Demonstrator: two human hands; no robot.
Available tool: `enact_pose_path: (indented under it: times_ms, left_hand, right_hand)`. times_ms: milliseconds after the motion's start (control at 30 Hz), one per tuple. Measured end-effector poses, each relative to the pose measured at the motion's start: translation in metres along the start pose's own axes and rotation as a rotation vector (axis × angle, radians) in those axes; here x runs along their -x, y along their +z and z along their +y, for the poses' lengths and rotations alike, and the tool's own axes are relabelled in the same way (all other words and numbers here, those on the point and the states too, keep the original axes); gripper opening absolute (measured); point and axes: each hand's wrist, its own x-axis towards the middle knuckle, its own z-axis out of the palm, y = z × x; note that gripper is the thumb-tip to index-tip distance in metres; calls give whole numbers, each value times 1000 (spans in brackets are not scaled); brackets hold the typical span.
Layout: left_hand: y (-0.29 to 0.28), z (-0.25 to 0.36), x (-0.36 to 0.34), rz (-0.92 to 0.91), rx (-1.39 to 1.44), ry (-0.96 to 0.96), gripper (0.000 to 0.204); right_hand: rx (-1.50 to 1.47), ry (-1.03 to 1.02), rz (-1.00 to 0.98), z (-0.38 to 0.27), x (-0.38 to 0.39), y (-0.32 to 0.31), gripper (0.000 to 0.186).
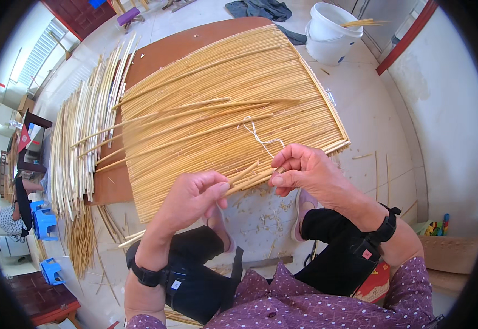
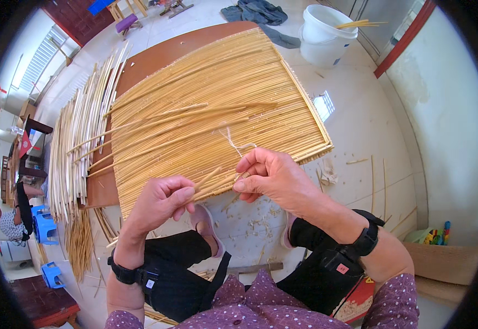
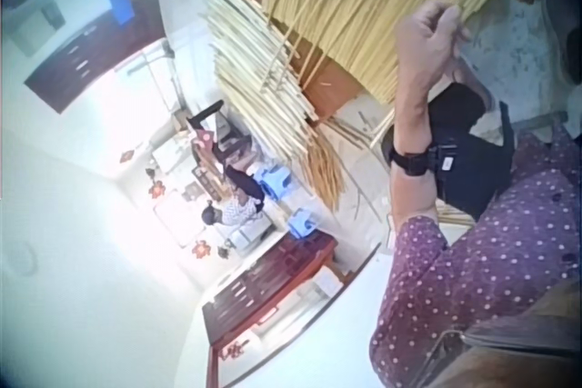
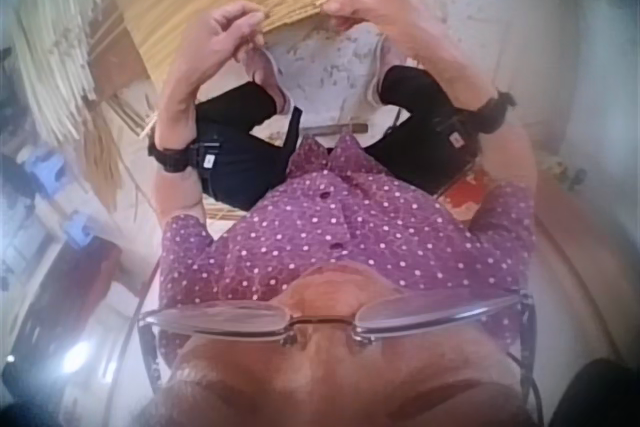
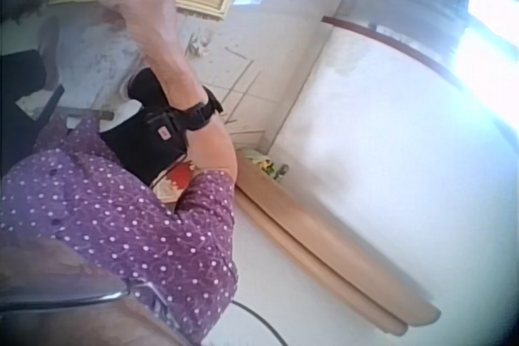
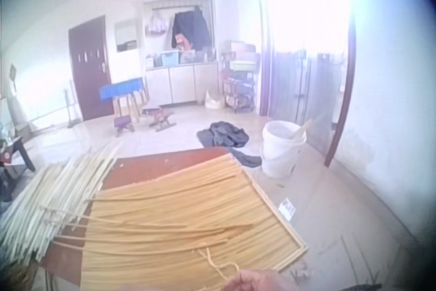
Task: The recorder is weaving and tying together long bamboo strips to create a mat or blind.
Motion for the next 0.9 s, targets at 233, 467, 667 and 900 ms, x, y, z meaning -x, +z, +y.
enact_pose_path:
  times_ms: [233,467,667,900]
  left_hand:
    - [1,-20,-10,218,-285,189,19]
    - [8,-31,-14,257,-661,338,20]
    - [10,-31,-12,289,-546,311,19]
    - [5,-32,-10,269,-514,289,18]
  right_hand:
    - [261,-179,206,-3,-5,-14,19]
    - [361,-293,342,-15,1,-29,16]
    - [387,-329,377,-18,5,-31,15]
    - [415,-317,375,-18,7,-33,14]
